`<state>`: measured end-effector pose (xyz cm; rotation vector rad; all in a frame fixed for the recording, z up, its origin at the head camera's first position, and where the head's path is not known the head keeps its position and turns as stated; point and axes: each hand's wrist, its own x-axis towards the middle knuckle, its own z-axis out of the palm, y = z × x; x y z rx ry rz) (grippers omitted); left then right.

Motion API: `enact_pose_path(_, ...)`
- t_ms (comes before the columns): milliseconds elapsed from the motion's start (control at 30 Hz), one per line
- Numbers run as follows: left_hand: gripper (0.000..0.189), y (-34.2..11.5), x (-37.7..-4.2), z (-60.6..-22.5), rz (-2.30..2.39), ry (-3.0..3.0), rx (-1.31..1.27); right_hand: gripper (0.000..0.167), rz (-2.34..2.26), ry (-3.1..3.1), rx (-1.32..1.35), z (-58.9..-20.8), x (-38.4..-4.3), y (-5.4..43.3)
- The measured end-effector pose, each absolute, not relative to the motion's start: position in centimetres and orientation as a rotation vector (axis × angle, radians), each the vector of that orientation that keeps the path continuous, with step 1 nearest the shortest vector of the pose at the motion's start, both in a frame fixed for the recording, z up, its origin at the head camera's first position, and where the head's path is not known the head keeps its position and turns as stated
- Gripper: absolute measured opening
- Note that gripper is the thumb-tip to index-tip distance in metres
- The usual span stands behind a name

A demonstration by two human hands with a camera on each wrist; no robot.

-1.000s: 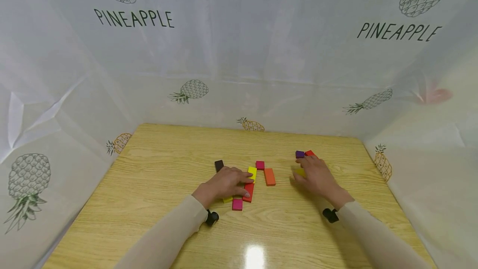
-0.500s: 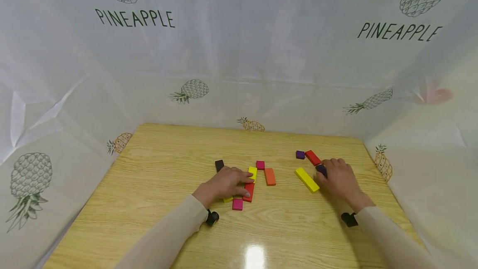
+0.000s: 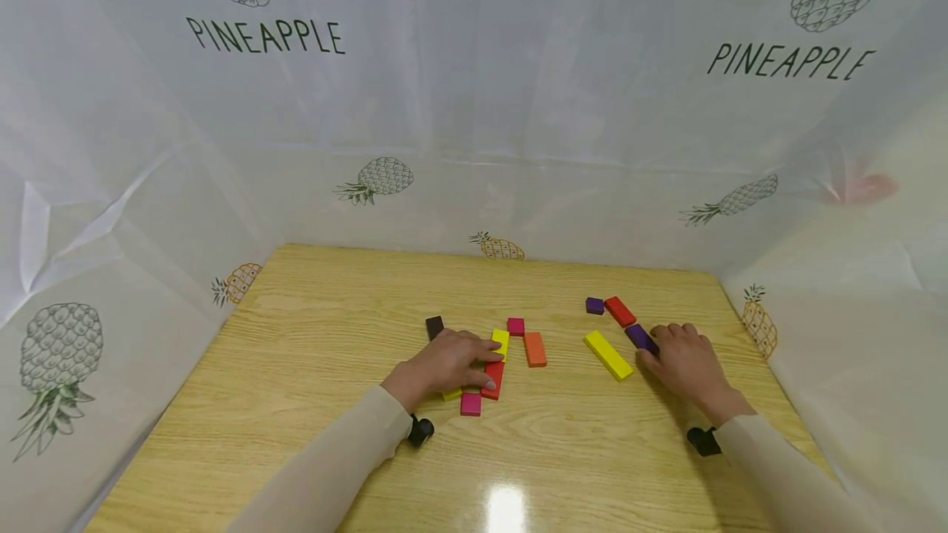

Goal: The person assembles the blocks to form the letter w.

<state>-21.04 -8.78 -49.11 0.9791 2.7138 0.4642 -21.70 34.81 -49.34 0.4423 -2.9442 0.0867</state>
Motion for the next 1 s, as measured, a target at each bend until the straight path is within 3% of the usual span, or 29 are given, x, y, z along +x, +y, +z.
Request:
enact_pose_path(367, 0.055, -8.6, -21.0, -48.9, 0.473, 2.708, 0.976, 0.037, 0.084, -2.945, 0.428, -49.4, -21.1, 35.6)
enact_pose_path(800, 0.056, -8.7, -20.9, -48.8, 0.476, 2.702, 0.965, 0.037, 0.064, -2.886, 0.636, -49.3, -19.1, 35.7)
enact_pose_path(1000, 0.056, -8.8, -21.0, -48.9, 0.471, 2.708, 0.972, 0.056, 0.11, -2.87, 0.622, -48.5, -19.8, 36.1)
